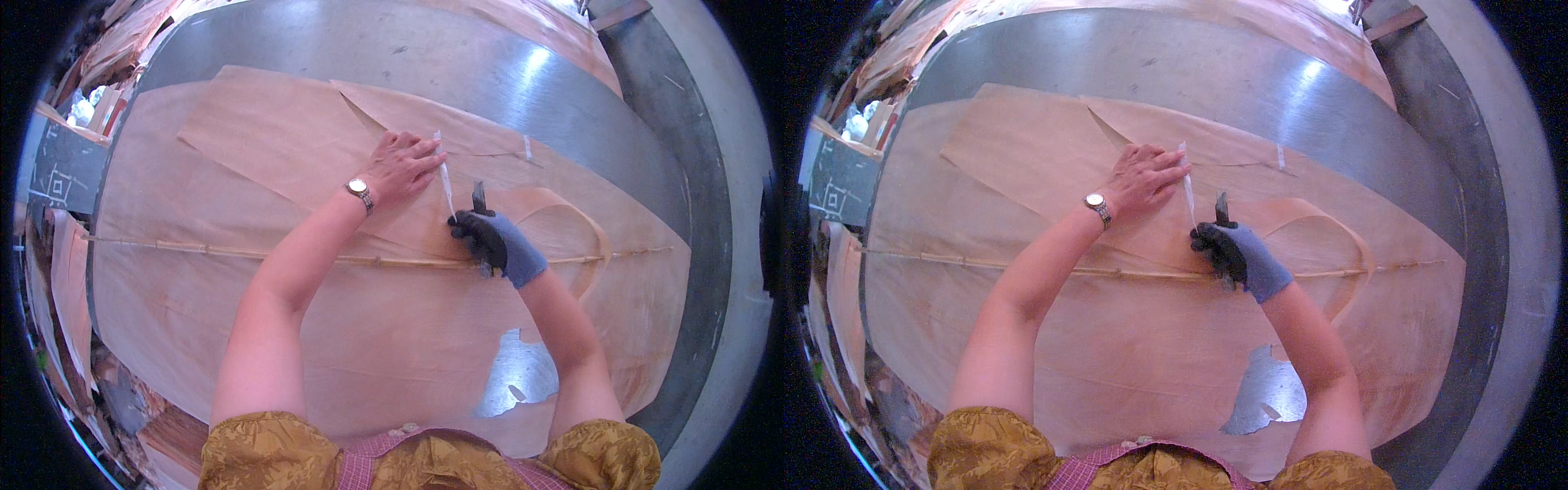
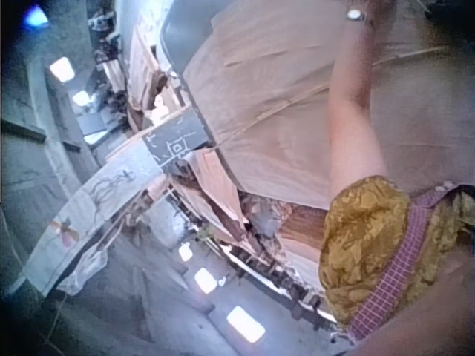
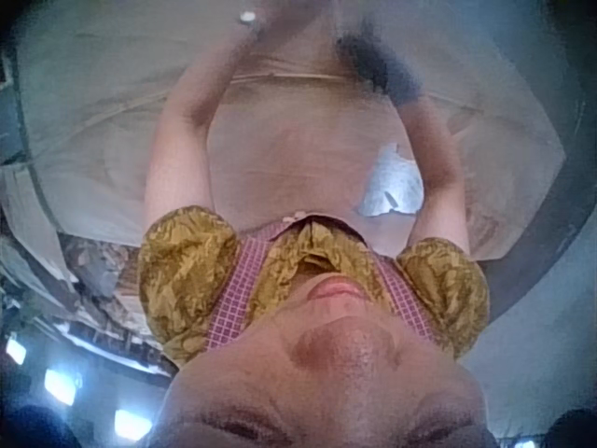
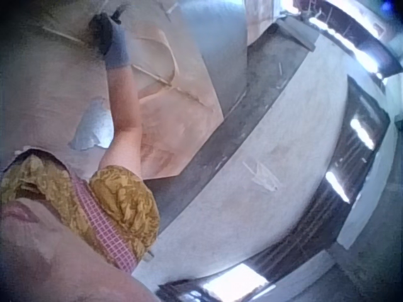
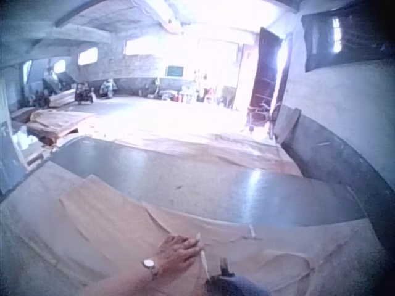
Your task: The person applies adhesive strips to tears in large wood veneer sheets using a small blade to trim the tape and smooths the surface by hand.
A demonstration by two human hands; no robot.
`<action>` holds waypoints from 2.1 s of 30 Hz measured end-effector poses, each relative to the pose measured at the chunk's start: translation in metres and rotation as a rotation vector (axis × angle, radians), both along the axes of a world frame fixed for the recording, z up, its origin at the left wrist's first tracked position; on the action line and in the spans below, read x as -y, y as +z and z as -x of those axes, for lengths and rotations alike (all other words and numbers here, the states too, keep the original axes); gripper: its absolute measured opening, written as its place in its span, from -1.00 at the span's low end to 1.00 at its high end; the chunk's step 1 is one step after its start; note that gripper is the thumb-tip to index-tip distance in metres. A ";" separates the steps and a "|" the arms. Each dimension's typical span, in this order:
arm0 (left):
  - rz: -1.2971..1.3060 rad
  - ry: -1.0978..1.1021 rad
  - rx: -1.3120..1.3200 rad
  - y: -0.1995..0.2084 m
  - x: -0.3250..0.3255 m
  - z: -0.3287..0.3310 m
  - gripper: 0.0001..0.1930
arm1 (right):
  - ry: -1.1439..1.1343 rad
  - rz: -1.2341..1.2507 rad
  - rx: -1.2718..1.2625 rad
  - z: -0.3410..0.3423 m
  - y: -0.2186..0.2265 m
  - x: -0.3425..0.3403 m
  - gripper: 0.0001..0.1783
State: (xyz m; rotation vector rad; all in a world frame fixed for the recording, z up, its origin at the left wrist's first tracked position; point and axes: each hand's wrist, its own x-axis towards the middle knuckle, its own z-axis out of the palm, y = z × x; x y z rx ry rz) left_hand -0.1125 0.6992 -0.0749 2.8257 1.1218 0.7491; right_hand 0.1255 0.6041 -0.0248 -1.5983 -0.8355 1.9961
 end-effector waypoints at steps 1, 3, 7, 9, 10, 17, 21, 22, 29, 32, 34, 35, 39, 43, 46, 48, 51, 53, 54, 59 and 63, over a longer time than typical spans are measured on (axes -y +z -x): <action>0.000 0.009 -0.003 -0.001 0.000 0.001 -0.61 | 0.036 -0.012 0.069 0.002 0.005 0.005 -0.72; -0.002 0.022 -0.006 -0.002 0.000 0.000 -0.62 | 0.005 -0.197 0.303 -0.001 0.001 0.009 -0.70; -0.012 0.012 0.002 -0.002 -0.001 -0.002 -0.61 | 0.067 -0.863 0.854 0.005 -0.015 0.004 -0.57; -0.029 0.011 -0.009 -0.003 -0.002 0.000 -0.61 | 0.145 -0.961 0.995 0.024 -0.010 0.003 -0.52; -0.037 0.015 -0.006 -0.004 -0.002 0.001 -0.60 | 0.195 -0.926 1.028 0.030 -0.011 0.001 -0.54; -0.025 -0.007 -0.001 -0.002 -0.002 -0.003 -0.58 | 0.320 -0.727 0.976 0.004 -0.030 -0.029 -0.70; -0.063 0.006 -0.040 -0.007 -0.003 0.000 -0.56 | 0.457 -0.880 1.190 -0.014 -0.009 -0.045 -0.71; -0.033 0.003 -0.022 -0.006 -0.002 -0.001 -0.56 | 0.496 -0.882 1.142 -0.020 0.001 -0.048 -0.72; 0.305 0.261 0.158 0.000 -0.017 0.039 -0.53 | 0.362 -0.472 0.586 -0.013 0.066 -0.067 -0.83; 0.018 0.614 0.008 -0.016 -0.012 0.097 -0.48 | 0.375 -0.529 0.512 0.016 0.075 -0.089 -0.81; -0.104 0.721 -0.098 -0.018 -0.010 0.118 -0.43 | 0.368 -0.566 0.487 0.039 0.070 -0.111 -0.79; -0.085 0.719 -0.122 -0.013 -0.009 0.124 -0.41 | 0.343 -0.588 0.441 0.053 0.067 -0.121 -0.78; -0.043 0.782 -0.230 0.003 -0.002 0.139 -0.37 | 0.101 -0.629 0.119 0.120 0.036 -0.157 -0.76; -0.017 0.770 -0.130 0.006 -0.009 0.142 -0.47 | 0.038 -0.369 -0.129 0.162 -0.007 -0.175 -0.73; -0.083 0.666 -0.023 0.005 -0.018 0.139 -0.58 | 0.138 -0.228 0.001 0.166 -0.033 -0.169 -0.70; -0.032 0.551 0.018 0.005 -0.027 0.135 -0.60 | 0.112 -0.228 0.012 0.166 -0.040 -0.172 -0.70; -0.115 0.371 0.046 0.003 -0.043 0.128 -0.56 | 0.117 -0.252 -0.006 0.165 -0.042 -0.174 -0.70; -0.103 0.372 0.034 0.000 -0.053 0.126 -0.55 | 0.129 -0.266 -0.029 0.166 -0.039 -0.172 -0.71; -0.099 0.369 0.026 -0.001 -0.058 0.125 -0.54 | 0.129 -0.268 -0.039 0.166 -0.038 -0.172 -0.71; 0.022 0.396 -0.077 -0.004 -0.070 0.128 -0.54 | 0.116 -0.238 -0.101 0.166 -0.030 -0.168 -0.72; -0.004 0.404 -0.058 0.002 -0.072 0.129 -0.53 | 0.151 -0.268 -0.077 0.165 -0.028 -0.169 -0.73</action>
